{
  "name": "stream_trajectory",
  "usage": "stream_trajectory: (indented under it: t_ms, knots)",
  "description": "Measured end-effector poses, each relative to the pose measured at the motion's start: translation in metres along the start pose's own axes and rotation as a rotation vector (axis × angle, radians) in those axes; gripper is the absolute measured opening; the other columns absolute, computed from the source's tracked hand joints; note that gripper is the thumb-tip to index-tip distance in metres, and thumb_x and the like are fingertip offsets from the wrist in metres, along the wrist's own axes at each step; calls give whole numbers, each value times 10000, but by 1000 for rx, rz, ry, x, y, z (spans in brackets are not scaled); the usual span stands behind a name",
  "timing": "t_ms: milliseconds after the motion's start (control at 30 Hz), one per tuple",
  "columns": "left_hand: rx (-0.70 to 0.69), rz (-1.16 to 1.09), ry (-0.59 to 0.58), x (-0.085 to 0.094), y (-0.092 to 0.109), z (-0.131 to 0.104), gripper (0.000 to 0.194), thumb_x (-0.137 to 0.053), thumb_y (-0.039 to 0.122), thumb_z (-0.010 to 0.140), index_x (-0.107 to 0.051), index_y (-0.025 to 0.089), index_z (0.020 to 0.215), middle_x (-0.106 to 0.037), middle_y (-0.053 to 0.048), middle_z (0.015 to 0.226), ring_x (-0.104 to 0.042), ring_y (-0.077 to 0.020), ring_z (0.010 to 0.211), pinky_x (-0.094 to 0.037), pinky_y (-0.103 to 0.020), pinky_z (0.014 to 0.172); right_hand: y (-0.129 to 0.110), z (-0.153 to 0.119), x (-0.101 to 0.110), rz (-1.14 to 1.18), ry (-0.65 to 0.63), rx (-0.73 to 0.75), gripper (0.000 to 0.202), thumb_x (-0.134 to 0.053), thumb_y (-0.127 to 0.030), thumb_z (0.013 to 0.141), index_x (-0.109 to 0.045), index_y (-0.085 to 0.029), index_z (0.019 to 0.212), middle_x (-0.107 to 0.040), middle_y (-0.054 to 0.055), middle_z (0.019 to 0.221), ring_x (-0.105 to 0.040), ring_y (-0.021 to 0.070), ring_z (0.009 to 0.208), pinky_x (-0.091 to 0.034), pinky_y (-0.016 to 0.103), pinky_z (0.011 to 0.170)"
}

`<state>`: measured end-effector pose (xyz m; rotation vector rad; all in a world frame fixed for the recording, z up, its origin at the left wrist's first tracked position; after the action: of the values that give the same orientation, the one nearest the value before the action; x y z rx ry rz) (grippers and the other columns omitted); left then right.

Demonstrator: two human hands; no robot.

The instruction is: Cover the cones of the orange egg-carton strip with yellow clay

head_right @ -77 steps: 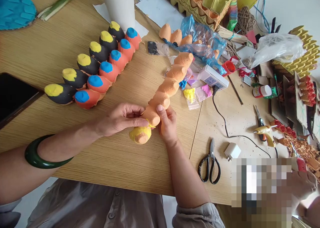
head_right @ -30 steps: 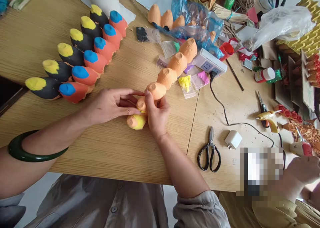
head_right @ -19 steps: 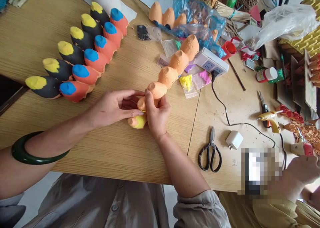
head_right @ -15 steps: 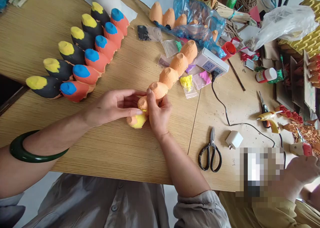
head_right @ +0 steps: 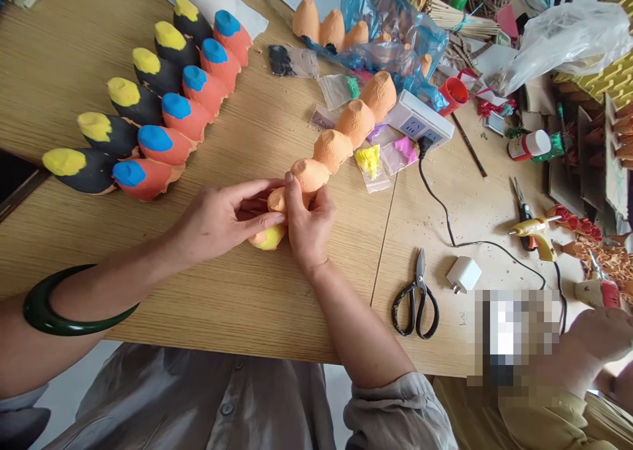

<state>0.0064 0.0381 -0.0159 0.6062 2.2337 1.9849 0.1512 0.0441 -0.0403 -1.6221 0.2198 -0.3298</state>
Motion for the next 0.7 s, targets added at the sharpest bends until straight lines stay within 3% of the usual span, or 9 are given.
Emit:
stream_trajectory:
  t_ms: [167, 400, 700]
  knots:
    - [-10, 43, 48, 0, 2, -2, 547, -777, 442, 860, -695, 202, 1345, -797, -70, 1199, -765, -277, 1061, -627, -374, 954, -3, -3, -1, -23, -50, 11, 367, -688, -530, 922, -534, -241, 754, -507, -49, 654, -462, 106, 596, -395, 264, 533]
    - [62, -241, -172, 4, 8, 5, 622, -781, 352, 820, -662, 187, 1408, -767, -88, 1285, -746, -305, 1160, -639, -382, 938, 0, 5, 2, 75, -79, -23, 392, -688, -600, 918, -567, -245, 801, -543, -31, 673, -517, 123, 596, -422, 264, 506]
    - [103, -334, -149, 8, 5, 9, 590, -813, 345, 789, -721, 191, 1351, -793, -100, 1222, -737, -344, 1196, -634, -466, 985, -1, 6, 3, 57, -103, -12, 395, -686, -599, 921, -566, -245, 796, -529, -33, 668, -518, 120, 595, -410, 254, 491]
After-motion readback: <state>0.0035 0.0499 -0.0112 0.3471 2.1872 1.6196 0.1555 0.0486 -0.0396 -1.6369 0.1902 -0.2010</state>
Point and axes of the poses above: each hand's wrist, its own z-axis towards the middle knuckle, its own x-axis out of the back of the hand, y = z × x, the point moved 3 cm from there along z, towards the middle knuckle
